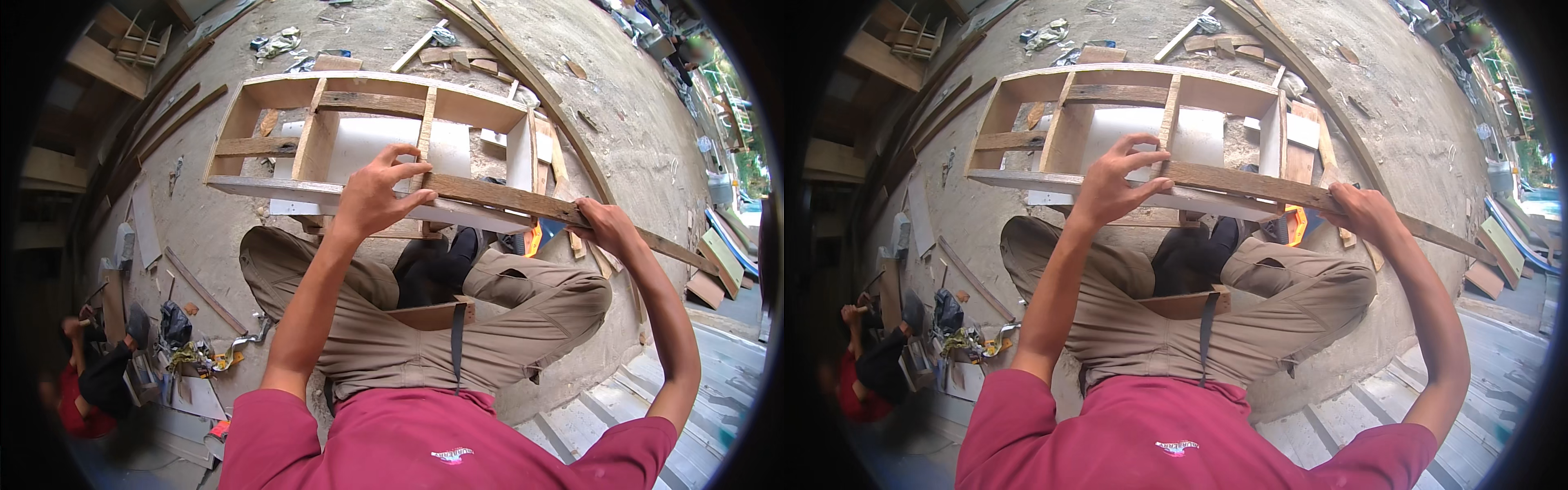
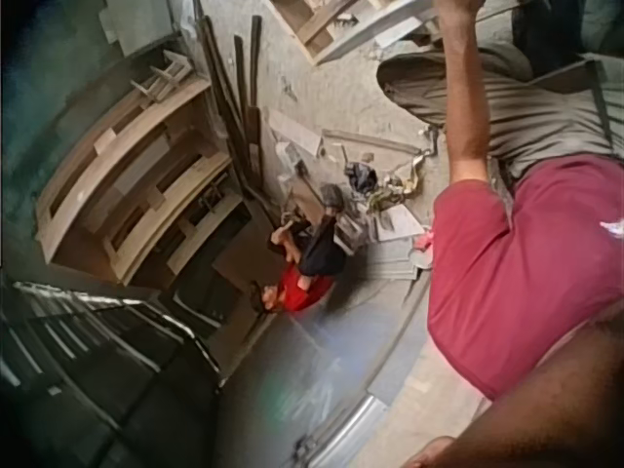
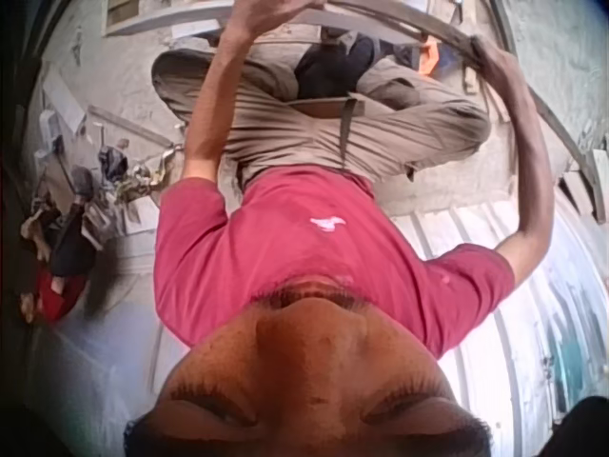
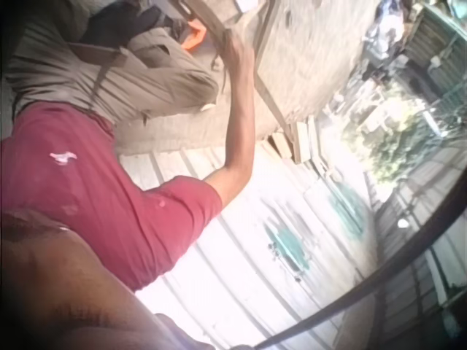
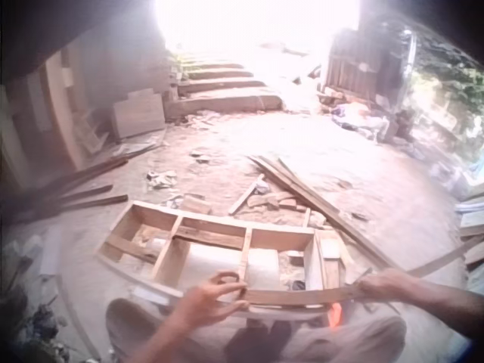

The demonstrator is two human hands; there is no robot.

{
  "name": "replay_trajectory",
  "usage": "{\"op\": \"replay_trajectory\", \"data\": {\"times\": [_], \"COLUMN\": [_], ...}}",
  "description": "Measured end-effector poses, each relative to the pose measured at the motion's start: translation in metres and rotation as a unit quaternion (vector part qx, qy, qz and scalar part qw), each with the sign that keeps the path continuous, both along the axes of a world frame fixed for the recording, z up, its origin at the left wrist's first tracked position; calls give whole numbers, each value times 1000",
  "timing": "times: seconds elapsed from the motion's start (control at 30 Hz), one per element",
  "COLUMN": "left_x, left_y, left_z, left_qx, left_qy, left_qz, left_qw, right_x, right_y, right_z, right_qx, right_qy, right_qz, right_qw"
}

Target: The person assembles a wooden frame by fitting wooden pieces together. They adjust the pieces to ensure a proper fit and use a hand saw to cut a piece of wood to size.

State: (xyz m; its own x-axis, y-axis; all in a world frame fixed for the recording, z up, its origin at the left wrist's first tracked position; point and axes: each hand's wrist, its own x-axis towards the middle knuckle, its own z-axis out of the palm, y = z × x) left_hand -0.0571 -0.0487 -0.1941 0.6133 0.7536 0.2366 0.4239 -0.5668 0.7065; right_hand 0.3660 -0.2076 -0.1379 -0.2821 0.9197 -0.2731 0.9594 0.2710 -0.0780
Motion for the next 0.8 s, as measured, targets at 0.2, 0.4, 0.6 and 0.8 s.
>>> {"op": "replay_trajectory", "data": {"times": [0.2, 0.4, 0.6, 0.8], "left_x": [0, -1, -1, 1], "left_y": [-1, -1, -1, 1], "left_z": [2, -2, -2, -6], "left_qx": [13, 15, 19, 6], "left_qy": [22, 4, -19, -45], "left_qz": [9, 7, 2, 10], "left_qw": [1000, 1000, 1000, 999], "right_x": [2, 3, 2, -7], "right_y": [0, 0, -8, -10], "right_z": [1, 2, -6, -9], "right_qx": [15, 7, 33, 5], "right_qy": [11, 8, 31, 33], "right_qz": [12, 6, 7, -29], "right_qw": [1000, 1000, 999, 999]}}
